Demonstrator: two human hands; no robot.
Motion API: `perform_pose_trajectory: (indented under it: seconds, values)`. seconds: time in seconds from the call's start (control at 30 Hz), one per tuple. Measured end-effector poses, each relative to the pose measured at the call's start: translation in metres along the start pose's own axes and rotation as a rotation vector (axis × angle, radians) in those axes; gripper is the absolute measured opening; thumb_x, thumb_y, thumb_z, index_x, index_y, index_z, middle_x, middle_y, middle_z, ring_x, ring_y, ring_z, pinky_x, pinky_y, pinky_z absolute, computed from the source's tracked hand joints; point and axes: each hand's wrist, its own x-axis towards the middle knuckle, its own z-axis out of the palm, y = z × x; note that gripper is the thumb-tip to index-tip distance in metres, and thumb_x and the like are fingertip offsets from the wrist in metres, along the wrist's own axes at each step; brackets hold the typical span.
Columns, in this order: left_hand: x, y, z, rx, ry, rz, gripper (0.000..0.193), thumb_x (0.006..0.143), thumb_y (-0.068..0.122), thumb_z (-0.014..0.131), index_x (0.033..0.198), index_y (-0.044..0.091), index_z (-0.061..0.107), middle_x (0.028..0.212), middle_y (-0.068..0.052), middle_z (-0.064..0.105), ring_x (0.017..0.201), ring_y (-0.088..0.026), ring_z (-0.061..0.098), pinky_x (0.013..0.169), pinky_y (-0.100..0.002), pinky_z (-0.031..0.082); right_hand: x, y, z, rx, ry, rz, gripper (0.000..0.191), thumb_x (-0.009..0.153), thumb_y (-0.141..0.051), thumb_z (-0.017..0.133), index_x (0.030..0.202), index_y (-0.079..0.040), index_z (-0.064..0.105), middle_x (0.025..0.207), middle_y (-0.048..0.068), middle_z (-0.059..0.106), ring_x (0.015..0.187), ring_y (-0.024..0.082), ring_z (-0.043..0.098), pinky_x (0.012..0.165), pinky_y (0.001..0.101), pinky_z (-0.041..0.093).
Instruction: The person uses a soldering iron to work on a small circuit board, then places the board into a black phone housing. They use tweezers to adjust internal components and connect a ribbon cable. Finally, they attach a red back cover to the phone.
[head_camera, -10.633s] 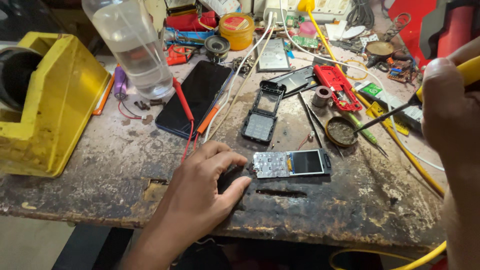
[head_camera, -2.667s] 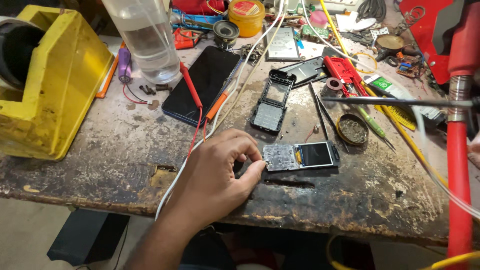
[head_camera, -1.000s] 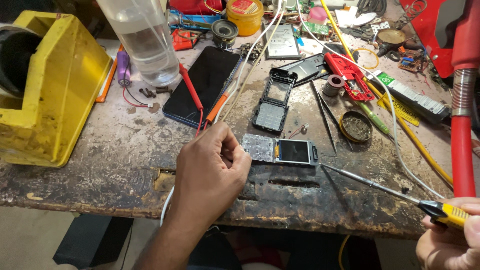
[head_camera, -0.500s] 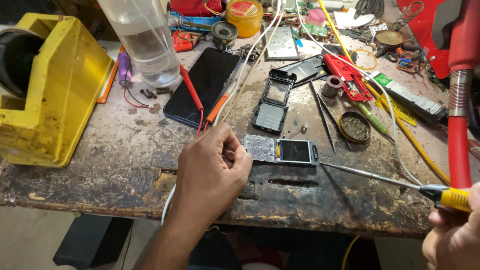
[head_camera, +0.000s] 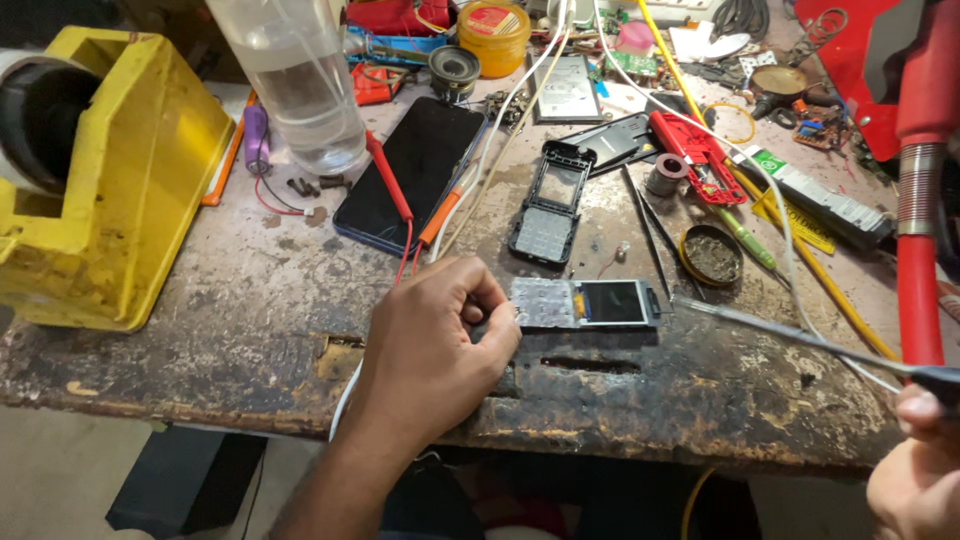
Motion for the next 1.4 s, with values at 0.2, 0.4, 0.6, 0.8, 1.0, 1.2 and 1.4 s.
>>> perform_pose_trajectory:
  seconds: [0.2,0.4,0.6,0.8,1.0,1.2,1.4]
  values:
    - [-0.002,-0.002,0.001,-0.034,0.002,0.147,0.010,0.080,0.016,0.074,0.080,0.007,0.071,0.083,-0.006,0.072,0.073,-0.021,0.071,0.064,-0.036,0.055,-0.016,-0.013,0.026,0.023,0.011,0.007,0.018,0.113,-0.011,0.047,0.100,-0.001,0.054,0.094,0.010,0.056,0.083,0.017,0.055,0.086,0.0253,0.046]
    - [-0.002,-0.005,0.002,0.006,0.051,0.142,0.010,0.080,0.014,0.073,0.078,0.006,0.068,0.080,-0.008,0.070,0.070,-0.023,0.068,0.064,-0.037,0.054,-0.029,-0.029,0.037,0.009,0.039,0.010,0.016,0.111,-0.013,0.049,0.102,-0.001,0.055,0.097,0.012,0.059,0.084,0.019,0.059,0.087,0.0275,0.048]
    - [-0.001,0.001,0.003,0.002,0.077,-0.012,0.012,0.077,0.011,0.070,0.074,0.005,0.060,0.072,-0.008,0.063,0.055,-0.019,0.063,0.053,-0.036,0.052,-0.030,-0.037,0.028,-0.018,0.050,0.012,0.015,0.109,-0.014,0.050,0.104,-0.001,0.056,0.100,0.015,0.061,0.086,0.022,0.062,0.087,0.0297,0.050]
    - [-0.003,0.003,-0.002,0.056,0.009,0.039,0.014,0.077,0.012,0.071,0.073,0.004,0.060,0.073,-0.009,0.063,0.060,-0.024,0.063,0.057,-0.040,0.050,-0.033,-0.042,0.029,-0.028,0.028,0.018,0.015,0.107,-0.016,0.052,0.106,-0.002,0.056,0.102,0.017,0.064,0.088,0.024,0.065,0.088,0.0319,0.052]
    - [-0.005,0.003,-0.003,-0.001,-0.030,0.194,0.010,0.080,0.017,0.075,0.079,0.007,0.071,0.084,-0.007,0.071,0.078,-0.024,0.070,0.068,-0.037,0.054,-0.027,-0.049,0.039,-0.108,-0.052,0.082,0.017,0.104,-0.018,0.053,0.108,-0.002,0.057,0.105,0.020,0.066,0.090,0.027,0.068,0.089,0.0341,0.054]
    - [-0.004,0.003,-0.003,-0.008,-0.103,0.147,0.010,0.081,0.017,0.073,0.084,0.008,0.075,0.089,-0.006,0.071,0.079,-0.020,0.071,0.070,-0.034,0.056,-0.037,-0.059,0.055,-0.238,-0.248,0.115,0.020,0.102,-0.020,0.054,0.110,-0.002,0.058,0.108,0.022,0.069,0.092,0.029,0.071,0.089,0.0362,0.057]
    - [-0.005,0.002,-0.003,0.001,-0.083,0.171,0.010,0.080,0.017,0.074,0.083,0.007,0.075,0.090,-0.007,0.070,0.082,-0.022,0.071,0.073,-0.035,0.056,-0.001,-0.114,0.080,-0.370,-0.458,0.764,0.023,0.100,-0.021,0.056,0.112,-0.002,0.059,0.111,0.025,0.071,0.094,0.031,0.075,0.090,0.0384,0.059]
